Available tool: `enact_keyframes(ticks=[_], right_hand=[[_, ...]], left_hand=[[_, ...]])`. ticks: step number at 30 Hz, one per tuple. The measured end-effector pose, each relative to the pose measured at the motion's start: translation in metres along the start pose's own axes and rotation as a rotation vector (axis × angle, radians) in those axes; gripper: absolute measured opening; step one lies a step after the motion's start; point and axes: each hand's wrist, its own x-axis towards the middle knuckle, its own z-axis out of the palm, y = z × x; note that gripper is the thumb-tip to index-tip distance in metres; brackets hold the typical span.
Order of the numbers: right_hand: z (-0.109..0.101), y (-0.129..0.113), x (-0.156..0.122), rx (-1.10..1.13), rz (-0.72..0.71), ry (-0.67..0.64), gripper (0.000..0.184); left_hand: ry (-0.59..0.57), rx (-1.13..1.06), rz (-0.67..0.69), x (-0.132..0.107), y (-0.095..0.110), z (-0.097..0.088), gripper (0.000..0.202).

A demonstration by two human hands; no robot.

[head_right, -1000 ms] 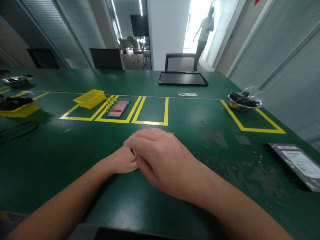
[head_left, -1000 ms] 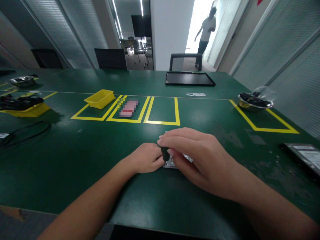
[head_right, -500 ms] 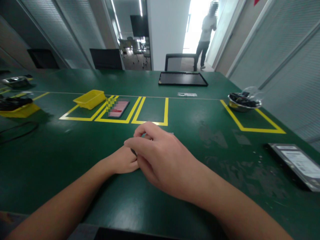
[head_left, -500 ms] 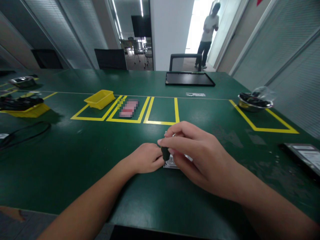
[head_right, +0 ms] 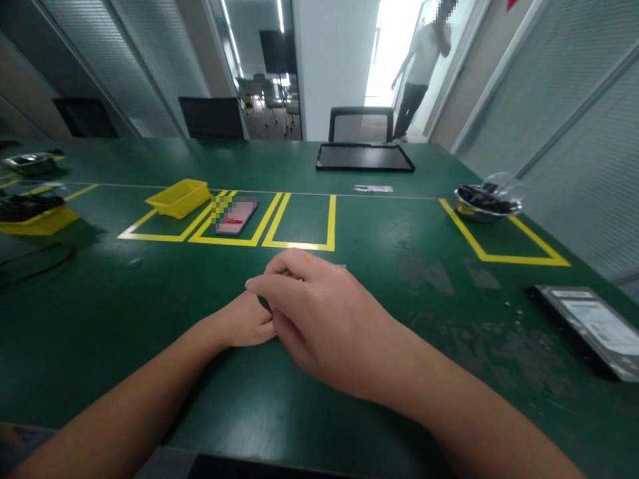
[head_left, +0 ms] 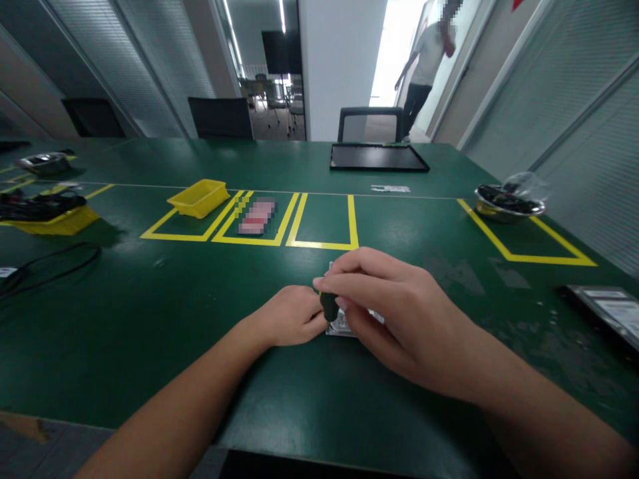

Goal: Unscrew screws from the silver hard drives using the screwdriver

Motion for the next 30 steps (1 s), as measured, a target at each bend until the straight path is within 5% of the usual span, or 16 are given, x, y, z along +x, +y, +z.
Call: enact_keyframes(ticks=[30], right_hand=[[0.0025,0.0031,0.0016,-0.031,-0.028,0.031,0.022]], left_hand=[[0.034,0.122,-0.014,-0.0008,0.0006,0.0010,0.040]])
